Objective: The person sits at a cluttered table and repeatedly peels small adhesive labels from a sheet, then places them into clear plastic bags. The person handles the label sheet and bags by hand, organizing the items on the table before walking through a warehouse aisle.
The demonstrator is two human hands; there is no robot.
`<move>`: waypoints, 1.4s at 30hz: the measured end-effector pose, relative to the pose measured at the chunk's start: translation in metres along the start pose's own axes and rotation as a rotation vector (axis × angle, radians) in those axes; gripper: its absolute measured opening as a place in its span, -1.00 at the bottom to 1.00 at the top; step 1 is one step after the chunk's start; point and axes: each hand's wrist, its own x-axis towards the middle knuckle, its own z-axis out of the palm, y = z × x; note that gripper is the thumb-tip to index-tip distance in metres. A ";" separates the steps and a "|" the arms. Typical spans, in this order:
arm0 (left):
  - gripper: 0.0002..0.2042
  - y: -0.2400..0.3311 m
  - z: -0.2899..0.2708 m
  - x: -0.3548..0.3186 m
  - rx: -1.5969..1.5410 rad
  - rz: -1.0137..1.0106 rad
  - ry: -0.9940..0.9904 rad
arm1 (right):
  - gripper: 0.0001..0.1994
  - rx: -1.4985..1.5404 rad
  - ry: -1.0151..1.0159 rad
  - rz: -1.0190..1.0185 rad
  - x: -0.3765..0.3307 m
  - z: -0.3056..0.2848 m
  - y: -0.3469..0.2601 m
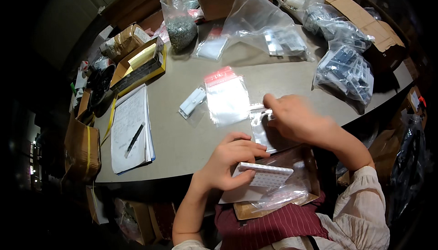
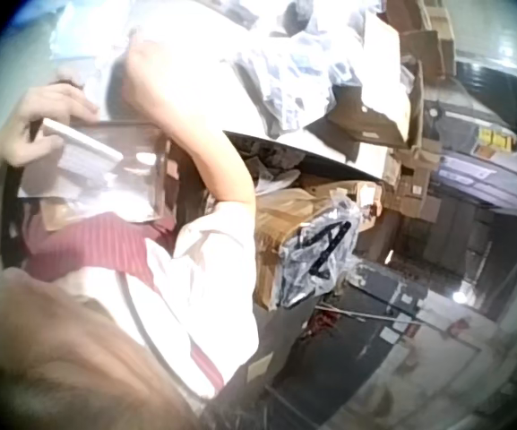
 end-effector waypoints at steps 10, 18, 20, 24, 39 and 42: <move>-0.82 0.003 0.000 -0.008 -0.236 -0.096 0.168 | -0.45 0.425 -0.568 -0.250 -0.038 -0.038 0.018; -0.81 -0.001 0.006 -0.012 -0.114 -0.226 0.258 | -0.60 0.560 -0.137 -0.315 -0.046 -0.036 -0.005; -0.80 -0.001 0.009 -0.013 -0.165 -0.295 0.302 | -0.73 0.602 -0.009 -0.349 -0.047 -0.010 -0.015; -0.82 0.006 0.015 -0.011 -0.403 -0.416 0.456 | -0.74 0.716 -0.093 -0.195 -0.045 -0.012 -0.013; -0.93 0.006 0.021 -0.008 0.137 -0.282 0.471 | -0.79 0.475 0.151 -0.338 -0.022 -0.009 -0.033; -0.92 0.008 0.021 -0.007 0.113 -0.302 0.473 | -0.80 0.419 0.227 -0.336 -0.023 -0.005 -0.037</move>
